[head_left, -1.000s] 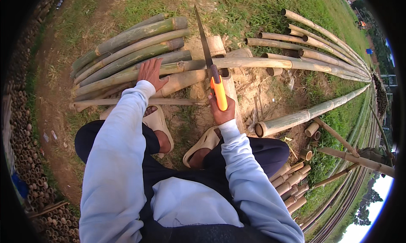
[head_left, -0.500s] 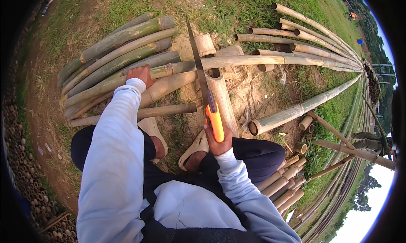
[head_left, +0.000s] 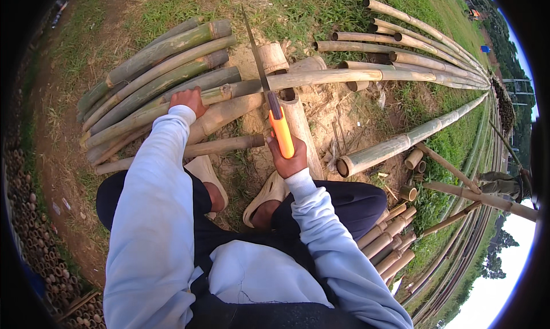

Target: The person uses a hand saw to cut bamboo poles into shorter sections. They hold each pole steady with one hand and saw through it with the other, then place the cut pieces aside.

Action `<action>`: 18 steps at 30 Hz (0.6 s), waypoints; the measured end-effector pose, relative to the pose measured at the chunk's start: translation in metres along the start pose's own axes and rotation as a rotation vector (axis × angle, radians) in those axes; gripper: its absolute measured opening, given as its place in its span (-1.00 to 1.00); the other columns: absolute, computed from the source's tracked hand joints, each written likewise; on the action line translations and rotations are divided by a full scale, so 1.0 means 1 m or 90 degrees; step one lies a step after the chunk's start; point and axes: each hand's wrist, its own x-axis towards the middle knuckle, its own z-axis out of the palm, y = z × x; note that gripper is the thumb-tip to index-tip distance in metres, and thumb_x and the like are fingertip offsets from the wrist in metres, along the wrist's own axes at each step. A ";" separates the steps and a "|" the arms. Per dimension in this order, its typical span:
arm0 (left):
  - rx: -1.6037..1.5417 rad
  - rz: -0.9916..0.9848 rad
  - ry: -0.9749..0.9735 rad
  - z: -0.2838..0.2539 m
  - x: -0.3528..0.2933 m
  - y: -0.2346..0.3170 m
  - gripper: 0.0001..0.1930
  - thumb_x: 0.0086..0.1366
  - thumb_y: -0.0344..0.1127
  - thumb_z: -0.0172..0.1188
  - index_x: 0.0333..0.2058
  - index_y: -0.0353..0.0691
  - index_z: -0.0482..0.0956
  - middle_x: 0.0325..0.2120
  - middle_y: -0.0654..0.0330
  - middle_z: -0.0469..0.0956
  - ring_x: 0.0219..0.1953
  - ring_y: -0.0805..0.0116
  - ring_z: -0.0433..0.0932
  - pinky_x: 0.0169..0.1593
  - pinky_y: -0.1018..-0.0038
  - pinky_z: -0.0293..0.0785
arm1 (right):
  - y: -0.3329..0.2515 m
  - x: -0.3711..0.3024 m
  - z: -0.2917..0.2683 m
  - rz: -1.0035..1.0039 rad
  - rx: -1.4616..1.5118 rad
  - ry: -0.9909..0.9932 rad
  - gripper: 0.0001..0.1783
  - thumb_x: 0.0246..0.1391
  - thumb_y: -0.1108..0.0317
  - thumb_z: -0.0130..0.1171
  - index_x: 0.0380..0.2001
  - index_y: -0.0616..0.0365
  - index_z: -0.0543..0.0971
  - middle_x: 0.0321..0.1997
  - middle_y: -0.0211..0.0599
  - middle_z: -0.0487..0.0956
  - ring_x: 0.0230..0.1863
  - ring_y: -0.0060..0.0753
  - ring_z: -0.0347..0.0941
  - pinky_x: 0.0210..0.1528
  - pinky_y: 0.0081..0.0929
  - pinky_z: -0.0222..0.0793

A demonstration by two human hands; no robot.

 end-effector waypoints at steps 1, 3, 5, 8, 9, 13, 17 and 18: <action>-0.005 -0.005 -0.002 -0.001 0.001 0.001 -0.41 0.17 0.07 0.39 0.06 -0.21 0.59 -0.12 -0.14 0.71 -0.01 -0.12 0.67 0.11 0.09 0.55 | -0.011 -0.023 -0.011 0.029 0.035 -0.007 -0.78 0.20 0.38 0.35 -0.39 0.32 0.57 -0.58 -0.24 0.54 -0.55 -0.52 0.40 -0.43 -0.44 0.36; -0.003 -0.025 -0.014 0.003 -0.002 -0.004 -0.42 0.17 0.06 0.40 0.05 -0.21 0.59 -0.13 -0.15 0.70 -0.01 -0.12 0.68 0.11 0.08 0.55 | -0.023 -0.092 -0.040 0.067 0.006 -0.022 -0.85 0.18 0.43 0.36 -0.34 0.30 0.60 -0.56 -0.22 0.55 -0.53 -0.50 0.45 -0.42 -0.43 0.41; -0.007 -0.037 0.007 0.008 -0.004 -0.004 -0.43 0.16 0.06 0.40 0.04 -0.19 0.60 -0.13 -0.13 0.71 -0.02 -0.11 0.68 0.11 0.08 0.54 | -0.043 -0.154 -0.076 0.104 -0.045 -0.049 -0.79 0.15 0.48 0.33 -0.15 0.31 0.67 -0.51 -0.18 0.61 -0.50 -0.37 0.60 -0.36 -0.42 0.50; -0.006 -0.040 0.021 0.010 -0.006 -0.002 -0.43 0.16 0.06 0.40 0.03 -0.19 0.60 -0.13 -0.11 0.71 -0.01 -0.11 0.67 0.11 0.08 0.54 | -0.054 -0.163 -0.090 0.105 -0.128 -0.097 -0.72 0.14 0.49 0.31 -0.06 0.30 0.67 -0.46 -0.10 0.66 -0.43 -0.17 0.69 -0.34 -0.40 0.53; -0.010 -0.037 0.014 0.010 -0.003 -0.004 -0.43 0.16 0.06 0.40 0.03 -0.19 0.60 -0.12 -0.10 0.71 -0.01 -0.10 0.67 0.11 0.08 0.53 | -0.042 -0.141 -0.073 0.048 -0.063 -0.040 -0.79 0.16 0.48 0.31 -0.14 0.31 0.67 -0.51 -0.13 0.63 -0.47 -0.29 0.65 -0.35 -0.42 0.51; -0.023 -0.022 0.009 0.006 0.004 0.005 -0.43 0.15 0.06 0.40 0.03 -0.19 0.60 -0.09 -0.10 0.70 0.02 -0.10 0.66 0.13 0.08 0.51 | -0.008 -0.001 -0.007 0.024 0.058 0.001 -0.79 0.21 0.39 0.34 -0.41 0.31 0.60 -0.62 -0.31 0.51 -0.59 -0.56 0.37 -0.49 -0.43 0.31; -0.005 -0.007 -0.024 0.000 0.003 0.002 -0.44 0.17 0.04 0.39 0.04 -0.19 0.61 -0.09 -0.11 0.70 0.03 -0.10 0.65 0.15 0.09 0.50 | -0.006 -0.018 -0.013 0.032 0.044 -0.013 -0.79 0.20 0.39 0.35 -0.42 0.31 0.59 -0.61 -0.30 0.51 -0.57 -0.56 0.38 -0.48 -0.43 0.33; -0.005 -0.010 -0.016 0.000 0.006 -0.003 -0.44 0.17 0.04 0.39 0.04 -0.20 0.61 -0.09 -0.11 0.70 0.03 -0.10 0.65 0.15 0.09 0.50 | -0.006 -0.046 -0.026 0.083 0.062 -0.025 -0.79 0.19 0.40 0.36 -0.42 0.31 0.59 -0.60 -0.30 0.52 -0.56 -0.56 0.39 -0.47 -0.43 0.34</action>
